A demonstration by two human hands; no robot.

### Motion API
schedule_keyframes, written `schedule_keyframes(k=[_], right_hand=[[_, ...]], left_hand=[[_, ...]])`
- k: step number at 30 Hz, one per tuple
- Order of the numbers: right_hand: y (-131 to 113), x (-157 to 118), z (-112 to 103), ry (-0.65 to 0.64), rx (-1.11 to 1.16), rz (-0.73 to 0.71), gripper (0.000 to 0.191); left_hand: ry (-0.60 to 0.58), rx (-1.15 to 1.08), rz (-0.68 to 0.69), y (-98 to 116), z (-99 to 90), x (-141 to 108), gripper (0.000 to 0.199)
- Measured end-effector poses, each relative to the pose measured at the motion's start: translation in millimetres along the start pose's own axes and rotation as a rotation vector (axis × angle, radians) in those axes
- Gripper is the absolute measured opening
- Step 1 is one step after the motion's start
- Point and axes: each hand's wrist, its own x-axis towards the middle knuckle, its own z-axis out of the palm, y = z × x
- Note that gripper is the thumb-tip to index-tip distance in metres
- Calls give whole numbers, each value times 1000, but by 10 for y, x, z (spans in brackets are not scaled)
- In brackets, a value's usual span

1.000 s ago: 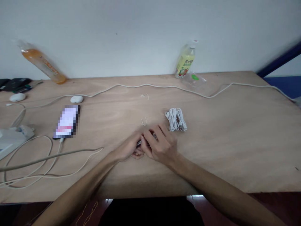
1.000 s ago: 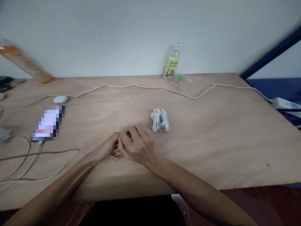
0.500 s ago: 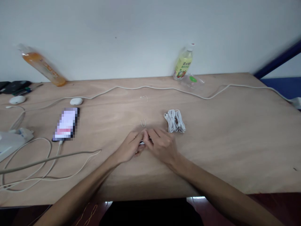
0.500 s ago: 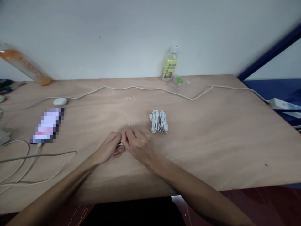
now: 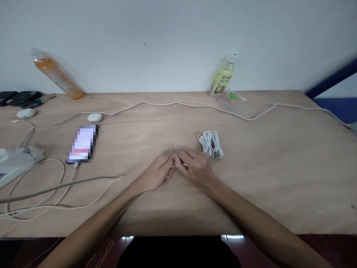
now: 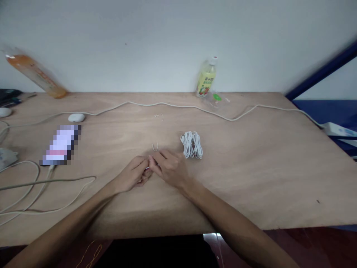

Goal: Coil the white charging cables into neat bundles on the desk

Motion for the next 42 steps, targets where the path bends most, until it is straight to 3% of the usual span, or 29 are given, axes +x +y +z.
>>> schedule_keyframes(k=[3, 6, 8, 12, 17, 20, 25, 29, 31, 36, 39, 42], right_hand=[[19, -5, 31, 24, 68, 93, 42], [24, -4, 40, 5, 155, 262, 44], [16, 9, 26, -21, 223, 362, 46], [-11, 56, -21, -87, 380, 542, 50], [20, 103, -31, -133, 650, 681, 49], [58, 110, -15, -75, 723, 700, 39], [43, 98, -37, 47, 585, 519, 17], [3, 81, -53, 61, 510, 410, 29], [-4, 83, -48, 40, 509, 462, 36], [26, 121, -26, -7, 561, 679, 39], [41, 140, -30, -37, 597, 787, 36], [20, 143, -45, -57, 630, 827, 37]], left_hand=[[67, 137, 98, 23, 13, 0, 58], [184, 425, 322, 33, 14, -2, 48], [180, 523, 404, 13, 3, 2, 43], [115, 576, 435, -41, -30, 17, 35], [144, 483, 341, -17, -33, 29, 38], [121, 246, 193, 10, -19, 37, 50], [-123, -213, -98, 80, -24, 30, 55], [-231, -306, -202, 126, -30, 6, 54], [-215, -258, -161, 104, -16, -1, 53], [55, 98, 142, 32, 52, -14, 50], [65, 260, 300, 64, 66, -15, 42], [43, 321, 365, 97, 49, -8, 40]])
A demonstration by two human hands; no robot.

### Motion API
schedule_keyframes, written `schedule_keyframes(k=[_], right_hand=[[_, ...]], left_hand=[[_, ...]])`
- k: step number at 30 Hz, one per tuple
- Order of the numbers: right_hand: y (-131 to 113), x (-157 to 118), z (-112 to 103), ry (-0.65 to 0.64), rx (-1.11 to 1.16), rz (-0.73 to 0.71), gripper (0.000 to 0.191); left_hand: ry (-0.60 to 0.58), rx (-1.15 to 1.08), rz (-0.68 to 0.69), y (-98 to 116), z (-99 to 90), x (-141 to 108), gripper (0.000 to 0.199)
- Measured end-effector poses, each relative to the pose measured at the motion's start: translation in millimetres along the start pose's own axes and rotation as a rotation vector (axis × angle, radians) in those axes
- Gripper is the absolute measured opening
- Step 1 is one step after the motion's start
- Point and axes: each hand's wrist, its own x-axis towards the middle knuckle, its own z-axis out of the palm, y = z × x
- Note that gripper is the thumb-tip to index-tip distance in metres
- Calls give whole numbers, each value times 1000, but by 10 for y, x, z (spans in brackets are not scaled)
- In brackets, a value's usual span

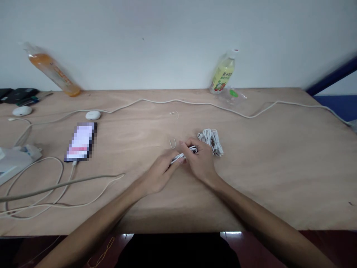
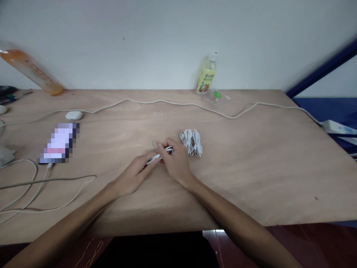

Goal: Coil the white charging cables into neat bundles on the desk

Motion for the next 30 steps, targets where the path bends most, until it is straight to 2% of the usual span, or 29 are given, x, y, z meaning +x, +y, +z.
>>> schedule_keyframes(k=[4, 8, 11, 20, 26, 30], right_hand=[[-26, -36, 5, -25, -25, -55, 28], [-16, -36, -9, -32, -88, -212, 19], [8, -26, -23, -63, -105, -235, 21], [-8, -53, -4, -9, -85, -200, 29], [11, -29, -24, -137, -41, -204, 18], [44, -12, -24, -163, -51, -206, 16]], left_hand=[[-41, -73, -133, -38, -2, -21, 48], [-98, -356, -316, -63, 23, -48, 55], [-145, -511, -382, -34, 19, -32, 58], [-124, -532, -383, 6, 9, 10, 60], [-78, -518, -387, -34, -2, 22, 63], [-104, -525, -396, -28, -24, 37, 66]])
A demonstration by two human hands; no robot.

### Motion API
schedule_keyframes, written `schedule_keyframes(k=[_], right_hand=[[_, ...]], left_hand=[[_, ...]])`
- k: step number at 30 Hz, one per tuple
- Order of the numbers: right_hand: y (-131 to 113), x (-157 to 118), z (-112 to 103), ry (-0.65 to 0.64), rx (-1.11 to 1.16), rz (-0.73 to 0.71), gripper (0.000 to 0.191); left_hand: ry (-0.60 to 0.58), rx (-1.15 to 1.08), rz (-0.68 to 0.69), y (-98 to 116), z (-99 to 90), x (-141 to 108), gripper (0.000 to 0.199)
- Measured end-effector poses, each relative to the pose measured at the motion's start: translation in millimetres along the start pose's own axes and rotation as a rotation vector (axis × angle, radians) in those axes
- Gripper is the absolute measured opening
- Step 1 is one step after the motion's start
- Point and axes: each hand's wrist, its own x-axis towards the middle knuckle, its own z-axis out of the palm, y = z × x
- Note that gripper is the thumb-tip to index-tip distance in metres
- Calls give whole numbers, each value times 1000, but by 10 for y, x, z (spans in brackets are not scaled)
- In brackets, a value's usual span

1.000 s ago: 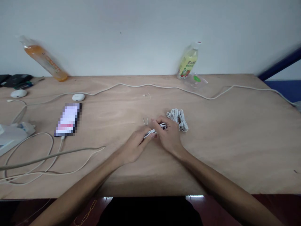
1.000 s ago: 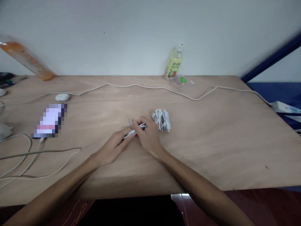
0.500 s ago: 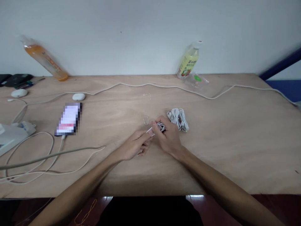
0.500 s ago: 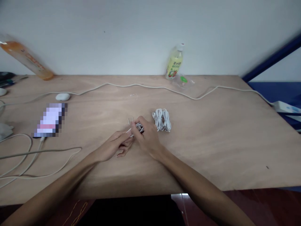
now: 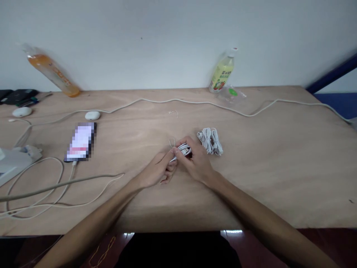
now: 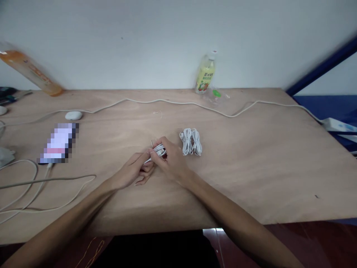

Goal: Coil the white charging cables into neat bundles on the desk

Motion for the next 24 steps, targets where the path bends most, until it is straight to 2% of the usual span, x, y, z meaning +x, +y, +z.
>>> schedule_keyframes(k=[4, 10, 14, 19, 24], right_hand=[[6, -2, 5, 22, -23, -23, 17], [1, -22, 11, -25, 32, 61, 19], [18, -11, 18, 46, -39, 30, 19], [30, -11, 32, 72, -83, 30, 20], [23, -45, 44, 60, -122, 23, 21]], left_hand=[[-9, -20, -39, 23, -7, -7, 64], [-24, -88, -54, -13, -42, 7, 56], [4, -82, -3, -33, -34, 12, 49], [157, 202, 151, -35, -5, -23, 51], [169, 439, 195, -40, -28, -57, 48]])
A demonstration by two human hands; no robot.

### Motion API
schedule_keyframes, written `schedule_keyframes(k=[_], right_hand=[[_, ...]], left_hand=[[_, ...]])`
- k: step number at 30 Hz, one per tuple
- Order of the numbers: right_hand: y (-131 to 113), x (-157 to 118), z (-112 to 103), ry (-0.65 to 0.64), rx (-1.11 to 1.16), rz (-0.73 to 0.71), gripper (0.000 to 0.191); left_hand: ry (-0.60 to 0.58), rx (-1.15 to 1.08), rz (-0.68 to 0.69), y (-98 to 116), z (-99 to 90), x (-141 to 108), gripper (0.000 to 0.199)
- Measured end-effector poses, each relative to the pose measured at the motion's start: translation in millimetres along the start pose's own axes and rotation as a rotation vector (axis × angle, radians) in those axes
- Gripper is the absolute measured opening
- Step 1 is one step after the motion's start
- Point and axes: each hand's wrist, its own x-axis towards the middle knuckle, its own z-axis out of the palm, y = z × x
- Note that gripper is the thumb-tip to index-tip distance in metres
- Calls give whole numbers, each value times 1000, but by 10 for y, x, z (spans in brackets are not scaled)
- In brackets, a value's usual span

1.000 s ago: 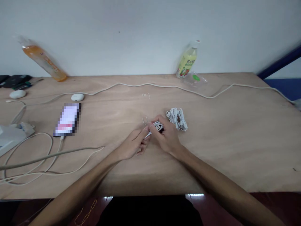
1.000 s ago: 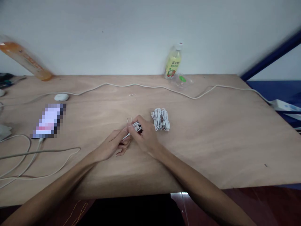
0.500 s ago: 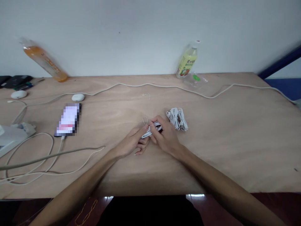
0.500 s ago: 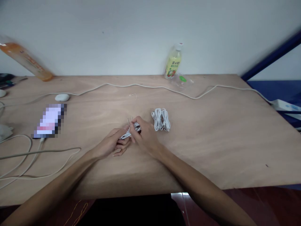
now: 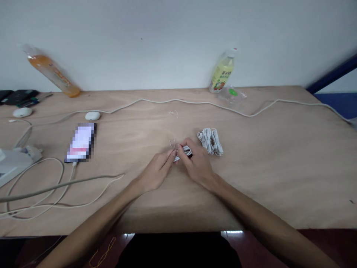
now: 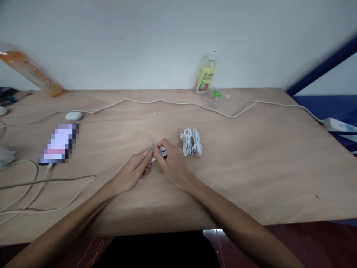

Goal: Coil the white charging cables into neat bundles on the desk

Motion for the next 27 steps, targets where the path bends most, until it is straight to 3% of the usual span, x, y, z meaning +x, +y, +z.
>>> schedule_keyframes(k=[6, 10, 16, 27], right_hand=[[18, 23, -39, 11, -144, -223, 29], [16, 51, -60, -9, -168, -278, 35], [-36, 46, -40, 66, -80, -200, 36], [-115, 54, -36, 92, -35, -36, 39]], left_hand=[[-103, -168, -114, -23, 13, -20, 52], [-157, -224, -144, -5, 30, -29, 52], [8, 186, 197, -1, 18, -26, 33], [61, 620, 363, -99, 22, 3, 32]])
